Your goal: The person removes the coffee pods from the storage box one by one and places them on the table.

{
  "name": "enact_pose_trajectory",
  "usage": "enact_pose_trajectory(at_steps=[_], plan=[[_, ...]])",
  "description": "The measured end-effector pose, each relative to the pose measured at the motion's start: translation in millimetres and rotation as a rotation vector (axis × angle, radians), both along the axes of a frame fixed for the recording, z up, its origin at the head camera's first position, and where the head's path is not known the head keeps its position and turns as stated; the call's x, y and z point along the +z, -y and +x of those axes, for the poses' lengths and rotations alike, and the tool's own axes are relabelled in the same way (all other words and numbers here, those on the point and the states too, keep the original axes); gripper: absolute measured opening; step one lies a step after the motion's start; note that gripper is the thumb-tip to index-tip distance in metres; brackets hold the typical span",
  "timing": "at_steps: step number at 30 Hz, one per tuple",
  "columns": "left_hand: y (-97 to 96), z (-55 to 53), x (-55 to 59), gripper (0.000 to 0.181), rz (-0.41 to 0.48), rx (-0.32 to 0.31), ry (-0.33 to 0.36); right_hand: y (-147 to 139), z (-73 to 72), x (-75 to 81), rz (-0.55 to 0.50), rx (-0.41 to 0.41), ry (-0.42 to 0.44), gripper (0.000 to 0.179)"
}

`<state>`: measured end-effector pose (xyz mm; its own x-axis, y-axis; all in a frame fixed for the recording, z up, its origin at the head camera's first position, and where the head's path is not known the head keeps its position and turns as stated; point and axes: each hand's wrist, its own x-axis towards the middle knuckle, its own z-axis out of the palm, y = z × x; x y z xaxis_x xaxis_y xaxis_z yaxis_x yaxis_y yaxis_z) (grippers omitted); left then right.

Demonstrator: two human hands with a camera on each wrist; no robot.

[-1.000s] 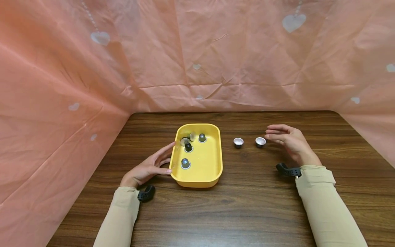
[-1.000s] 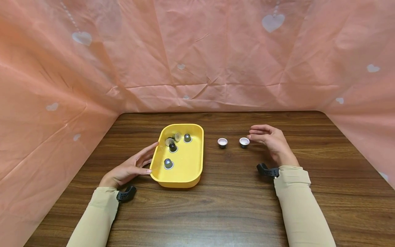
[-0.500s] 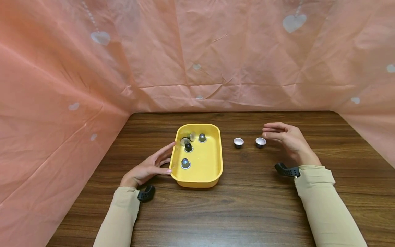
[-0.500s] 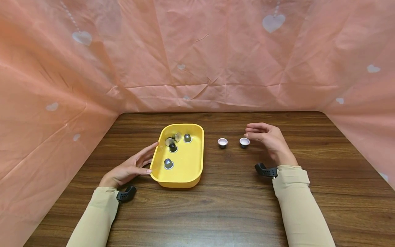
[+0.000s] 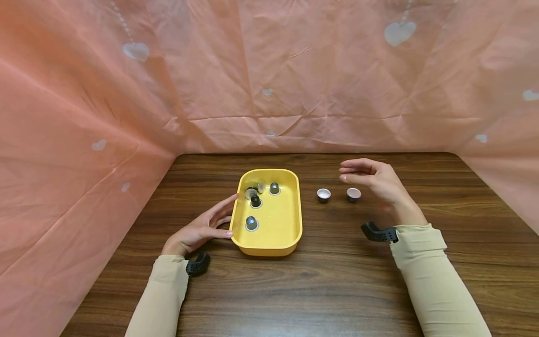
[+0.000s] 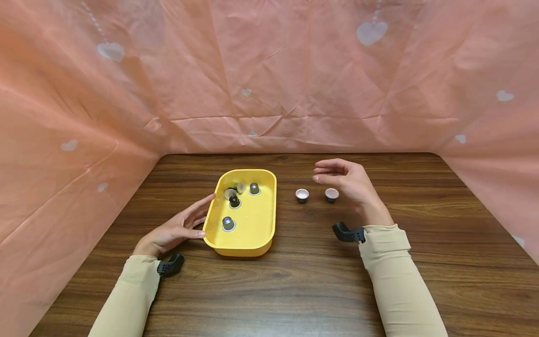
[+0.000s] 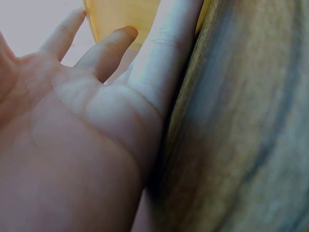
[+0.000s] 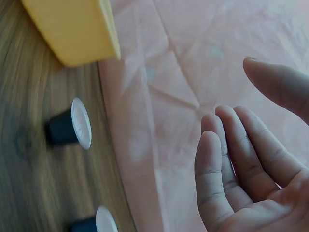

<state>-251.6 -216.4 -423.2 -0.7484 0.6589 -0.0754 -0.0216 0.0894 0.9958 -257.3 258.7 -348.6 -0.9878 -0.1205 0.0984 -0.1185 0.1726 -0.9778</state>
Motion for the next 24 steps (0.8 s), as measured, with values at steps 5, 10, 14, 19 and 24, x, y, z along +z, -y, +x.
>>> enact_pose_trajectory(at_steps=[5,10,14,19,24], plan=[[1.9,1.0,0.0,0.104,-0.003,0.011,0.011,18,-1.3,5.2,0.003,0.017,-0.013,0.039],[3.1,0.8,-0.9,0.105,-0.003,0.010,0.012,33,-2.8,7.8,-0.010,0.033,-0.014,0.039],[3.2,0.1,-1.0,0.105,-0.003,0.007,0.007,45,-5.4,8.6,-0.036,0.040,-0.014,0.035],[1.0,0.3,0.8,0.105,0.006,0.004,0.010,61,-10.1,9.0,-0.097,0.057,-0.025,0.027],[-0.9,-0.1,1.3,0.105,0.016,-0.001,0.006,76,-14.7,9.4,-0.076,0.059,-0.016,0.037]])
